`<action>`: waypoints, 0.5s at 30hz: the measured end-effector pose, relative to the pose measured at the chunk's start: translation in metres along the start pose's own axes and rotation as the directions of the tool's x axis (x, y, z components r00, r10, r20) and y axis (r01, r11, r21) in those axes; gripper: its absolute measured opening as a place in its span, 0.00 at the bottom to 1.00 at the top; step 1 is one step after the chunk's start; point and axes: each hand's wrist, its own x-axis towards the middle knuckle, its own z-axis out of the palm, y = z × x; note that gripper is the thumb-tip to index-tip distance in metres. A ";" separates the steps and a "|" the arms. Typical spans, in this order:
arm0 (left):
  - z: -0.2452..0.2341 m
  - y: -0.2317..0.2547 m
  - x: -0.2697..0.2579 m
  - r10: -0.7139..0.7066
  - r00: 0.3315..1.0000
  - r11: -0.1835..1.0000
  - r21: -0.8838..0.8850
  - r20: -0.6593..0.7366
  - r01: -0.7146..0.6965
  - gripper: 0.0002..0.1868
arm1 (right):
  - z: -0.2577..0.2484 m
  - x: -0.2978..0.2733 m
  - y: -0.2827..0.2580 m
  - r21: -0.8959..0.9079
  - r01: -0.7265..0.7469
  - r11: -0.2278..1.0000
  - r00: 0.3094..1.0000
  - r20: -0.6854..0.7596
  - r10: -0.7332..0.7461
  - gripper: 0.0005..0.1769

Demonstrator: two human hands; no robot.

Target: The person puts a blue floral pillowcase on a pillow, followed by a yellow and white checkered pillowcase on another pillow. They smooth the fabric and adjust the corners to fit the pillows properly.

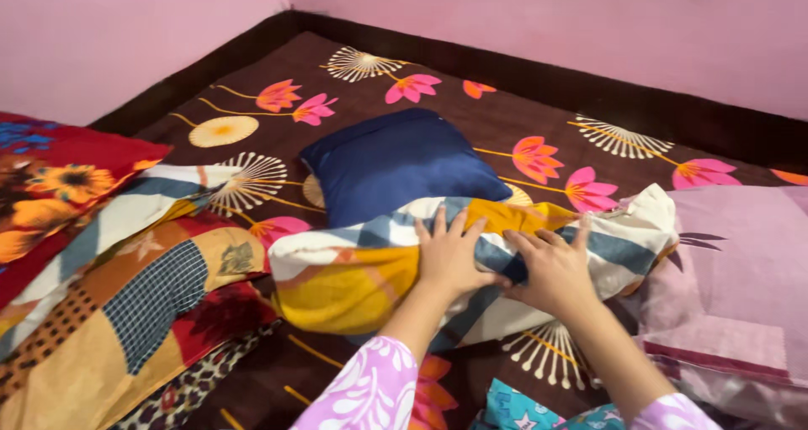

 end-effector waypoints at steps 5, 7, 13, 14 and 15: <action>0.024 -0.017 0.009 -0.021 1.000 0.999 -0.048 -0.010 0.020 0.58 | -0.038 -0.006 0.072 -0.126 -0.138 0.982 0.986 -0.109 0.125 0.61; 0.026 -0.015 0.012 -0.023 1.000 0.998 -0.053 -0.003 0.023 0.57 | -0.040 -0.003 0.103 -0.096 -0.173 0.980 0.981 -0.107 0.162 0.63; 0.024 0.005 0.012 -0.040 0.999 0.999 0.008 0.031 0.039 0.54 | 0.040 0.003 0.113 0.013 -0.319 0.948 0.948 -0.003 0.319 0.54; 0.024 0.010 0.013 -0.048 0.998 0.999 0.006 0.032 0.048 0.55 | 0.051 0.000 0.116 0.015 -0.301 0.953 0.953 -0.036 0.302 0.54; 0.023 0.014 0.014 -0.056 0.998 0.998 0.003 0.033 0.056 0.55 | 0.061 -0.007 0.116 0.017 -0.283 0.959 0.956 -0.069 0.284 0.53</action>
